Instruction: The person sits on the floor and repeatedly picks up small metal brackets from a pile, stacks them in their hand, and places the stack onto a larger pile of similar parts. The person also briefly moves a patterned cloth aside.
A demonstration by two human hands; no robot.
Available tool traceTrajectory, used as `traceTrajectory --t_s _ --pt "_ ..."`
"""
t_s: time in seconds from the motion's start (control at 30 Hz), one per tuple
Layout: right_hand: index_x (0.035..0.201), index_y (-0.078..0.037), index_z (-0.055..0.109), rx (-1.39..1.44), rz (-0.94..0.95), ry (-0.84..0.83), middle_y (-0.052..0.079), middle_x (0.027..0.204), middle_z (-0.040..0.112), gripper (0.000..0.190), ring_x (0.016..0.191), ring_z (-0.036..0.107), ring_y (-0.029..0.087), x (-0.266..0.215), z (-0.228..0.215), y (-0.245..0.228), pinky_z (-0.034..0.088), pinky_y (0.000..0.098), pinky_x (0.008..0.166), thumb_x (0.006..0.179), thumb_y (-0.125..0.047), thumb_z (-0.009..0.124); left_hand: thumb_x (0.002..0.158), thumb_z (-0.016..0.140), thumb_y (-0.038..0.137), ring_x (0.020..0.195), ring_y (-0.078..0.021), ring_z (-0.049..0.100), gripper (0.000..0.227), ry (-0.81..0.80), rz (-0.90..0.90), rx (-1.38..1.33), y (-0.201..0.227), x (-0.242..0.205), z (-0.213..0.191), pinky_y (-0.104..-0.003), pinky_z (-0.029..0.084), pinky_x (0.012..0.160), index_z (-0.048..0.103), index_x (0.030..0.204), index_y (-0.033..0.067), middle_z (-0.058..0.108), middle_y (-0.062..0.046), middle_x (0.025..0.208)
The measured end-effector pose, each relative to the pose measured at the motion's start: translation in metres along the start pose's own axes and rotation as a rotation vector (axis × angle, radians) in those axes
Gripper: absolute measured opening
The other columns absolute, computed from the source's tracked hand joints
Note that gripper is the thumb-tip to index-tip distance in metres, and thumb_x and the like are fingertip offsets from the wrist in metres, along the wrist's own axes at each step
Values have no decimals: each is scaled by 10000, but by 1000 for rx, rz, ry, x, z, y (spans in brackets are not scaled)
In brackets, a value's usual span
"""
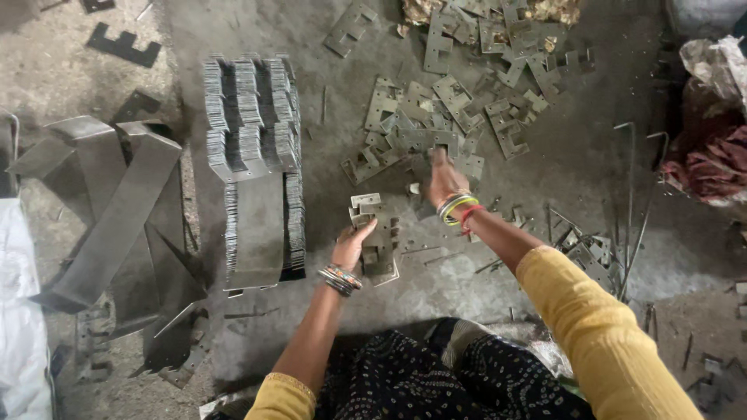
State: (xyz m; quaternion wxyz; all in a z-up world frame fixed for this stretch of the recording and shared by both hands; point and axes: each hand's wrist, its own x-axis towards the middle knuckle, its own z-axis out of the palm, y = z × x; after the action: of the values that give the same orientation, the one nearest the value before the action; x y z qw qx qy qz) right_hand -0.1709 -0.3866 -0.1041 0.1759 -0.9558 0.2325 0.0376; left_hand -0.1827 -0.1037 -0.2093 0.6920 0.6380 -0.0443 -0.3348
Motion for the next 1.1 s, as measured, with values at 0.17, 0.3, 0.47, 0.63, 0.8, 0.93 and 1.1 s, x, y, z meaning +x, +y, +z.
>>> traceTrajectory --t_s 0.17,0.3,0.47,0.63,0.8,0.93,1.1 --pt "1428 -67 491 575 -78 -357 186 1300 637 799 1121 667 318 -18 -25 -4 634 432 831 703 -88 825 1006 634 429 1101 -249 696 510 37 167 191 13 -17 1 -406 504 928 684 1325 34 727 -133 1244" --pt "1503 -97 425 401 17 -513 249 1176 699 760 937 725 402 -7 -59 -19 625 456 730 824 -166 760 904 671 533 984 -267 728 620 54 -389 -596 51 -26 15 -419 596 827 654 1303 59 741 -127 1166" --pt "1338 -109 538 -400 -531 212 174 1163 708 819 1041 695 430 62 -60 -4 552 589 878 569 -120 822 875 743 533 925 -263 738 686 23 -396 -575 92 -35 23 -401 623 792 653 1303 5 748 -142 1130" --pt "1297 -99 661 -38 -134 -148 190 1132 714 578 970 701 365 58 -65 24 559 474 898 752 -151 845 861 753 476 997 -248 737 703 -11 -269 -579 93 -34 14 -414 624 847 578 1365 18 741 -128 1189" --pt "1225 -31 655 348 -127 -626 154 1042 764 499 813 734 307 18 -85 -18 638 420 709 782 -194 816 850 781 389 1114 -227 708 683 44 -240 -668 81 -18 14 -392 614 903 541 1389 46 710 -96 1264" --pt "1351 -23 567 16 -399 -279 214 1247 654 624 1006 682 337 16 -39 -77 605 413 823 742 1 705 811 785 252 1072 -219 672 621 267 -417 -524 72 -14 10 -414 583 808 551 1373 129 691 -43 1211" --pt "1271 -6 586 -480 -891 162 208 1286 649 428 1208 617 348 36 20 -97 521 527 1009 861 -128 612 807 816 129 993 -244 700 519 187 -122 -524 69 -22 -5 -409 603 808 649 1293 60 725 -83 1147"
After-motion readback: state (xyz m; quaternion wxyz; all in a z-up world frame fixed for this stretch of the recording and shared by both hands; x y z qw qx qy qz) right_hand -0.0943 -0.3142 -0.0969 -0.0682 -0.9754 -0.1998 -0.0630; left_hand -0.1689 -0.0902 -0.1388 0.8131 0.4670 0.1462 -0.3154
